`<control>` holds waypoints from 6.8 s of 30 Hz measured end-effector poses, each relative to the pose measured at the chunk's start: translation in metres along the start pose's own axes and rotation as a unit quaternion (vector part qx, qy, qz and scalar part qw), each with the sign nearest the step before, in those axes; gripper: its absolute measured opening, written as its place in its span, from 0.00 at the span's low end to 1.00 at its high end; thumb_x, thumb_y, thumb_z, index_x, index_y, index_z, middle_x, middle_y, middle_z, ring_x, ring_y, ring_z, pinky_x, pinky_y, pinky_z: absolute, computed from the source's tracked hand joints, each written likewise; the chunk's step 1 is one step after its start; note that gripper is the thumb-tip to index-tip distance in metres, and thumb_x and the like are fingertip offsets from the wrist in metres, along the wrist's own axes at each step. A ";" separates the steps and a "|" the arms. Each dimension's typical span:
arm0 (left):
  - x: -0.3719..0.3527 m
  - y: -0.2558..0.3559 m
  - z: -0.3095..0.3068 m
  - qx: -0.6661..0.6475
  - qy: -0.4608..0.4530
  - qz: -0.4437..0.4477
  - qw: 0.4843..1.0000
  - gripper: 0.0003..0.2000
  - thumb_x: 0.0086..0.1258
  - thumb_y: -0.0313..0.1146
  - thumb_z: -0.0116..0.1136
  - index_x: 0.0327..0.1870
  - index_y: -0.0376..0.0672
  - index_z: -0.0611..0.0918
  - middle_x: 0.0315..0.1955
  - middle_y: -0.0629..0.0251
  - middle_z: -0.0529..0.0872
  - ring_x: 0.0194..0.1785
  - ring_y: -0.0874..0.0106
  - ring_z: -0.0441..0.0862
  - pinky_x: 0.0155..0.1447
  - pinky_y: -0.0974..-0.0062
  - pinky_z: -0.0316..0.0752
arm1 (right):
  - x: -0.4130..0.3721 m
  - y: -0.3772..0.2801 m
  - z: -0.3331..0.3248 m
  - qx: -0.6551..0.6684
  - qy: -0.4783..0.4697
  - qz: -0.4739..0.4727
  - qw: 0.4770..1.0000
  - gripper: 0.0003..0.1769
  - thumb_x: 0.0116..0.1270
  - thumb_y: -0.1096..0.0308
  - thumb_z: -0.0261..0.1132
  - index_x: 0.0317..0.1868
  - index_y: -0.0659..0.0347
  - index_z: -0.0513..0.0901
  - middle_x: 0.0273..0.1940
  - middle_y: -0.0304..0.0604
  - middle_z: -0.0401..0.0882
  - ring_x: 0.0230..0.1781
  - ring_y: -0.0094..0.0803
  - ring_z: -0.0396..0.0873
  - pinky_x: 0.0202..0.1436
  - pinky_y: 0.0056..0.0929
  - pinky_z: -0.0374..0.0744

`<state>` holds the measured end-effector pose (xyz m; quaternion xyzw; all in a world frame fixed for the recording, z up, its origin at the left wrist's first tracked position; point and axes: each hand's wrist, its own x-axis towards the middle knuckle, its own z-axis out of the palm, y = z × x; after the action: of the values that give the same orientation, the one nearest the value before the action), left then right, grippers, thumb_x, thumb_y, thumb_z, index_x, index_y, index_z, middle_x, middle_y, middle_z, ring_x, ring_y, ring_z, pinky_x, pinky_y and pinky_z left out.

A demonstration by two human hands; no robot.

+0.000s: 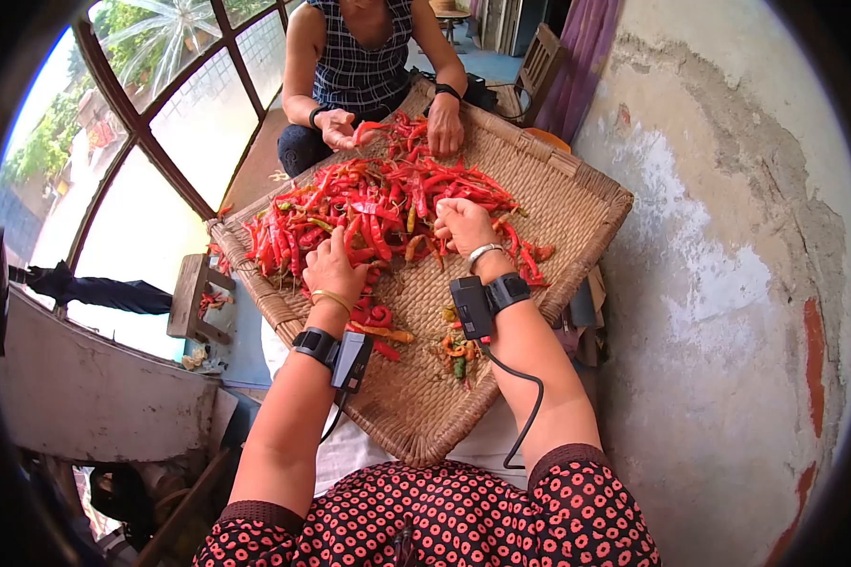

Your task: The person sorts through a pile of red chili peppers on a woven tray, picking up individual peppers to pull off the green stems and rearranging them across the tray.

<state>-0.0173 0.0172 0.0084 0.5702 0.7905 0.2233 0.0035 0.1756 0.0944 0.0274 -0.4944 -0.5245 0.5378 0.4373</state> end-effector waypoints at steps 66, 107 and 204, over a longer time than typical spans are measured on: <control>0.004 -0.005 0.024 -0.373 -0.160 0.041 0.913 0.08 0.61 0.33 0.54 0.36 0.39 0.78 0.24 0.69 0.79 0.27 0.76 0.78 0.30 0.78 0.74 | -0.014 -0.013 0.011 -0.215 -0.309 0.071 0.924 0.11 0.59 0.58 0.59 0.28 0.57 0.77 0.21 0.32 0.74 0.18 0.16 0.70 0.18 0.14 0.67; -0.008 0.000 0.019 -0.449 -0.261 0.058 0.853 0.07 0.60 0.27 0.56 0.37 0.37 0.76 0.25 0.70 0.80 0.23 0.86 0.73 0.25 0.88 0.67 | -0.018 0.009 0.026 -0.167 -0.271 0.066 0.946 0.14 0.57 0.57 0.62 0.29 0.61 0.78 0.19 0.35 0.74 0.16 0.20 0.71 0.18 0.18 0.69; -0.003 -0.011 0.016 0.035 -0.167 0.186 0.968 0.13 0.46 0.35 0.62 0.36 0.50 0.81 0.38 0.61 0.76 0.43 0.61 0.75 0.47 0.68 0.72 | -0.003 0.028 0.033 -0.603 -0.304 0.013 0.738 0.22 0.49 0.52 0.65 0.37 0.61 0.79 0.32 0.47 0.80 0.35 0.41 0.77 0.41 0.36 0.75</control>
<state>-0.0216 0.0178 -0.0108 0.7360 0.6663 0.0941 0.0738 0.1442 0.0853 -0.0017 -0.4714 -0.8376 0.2368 -0.1420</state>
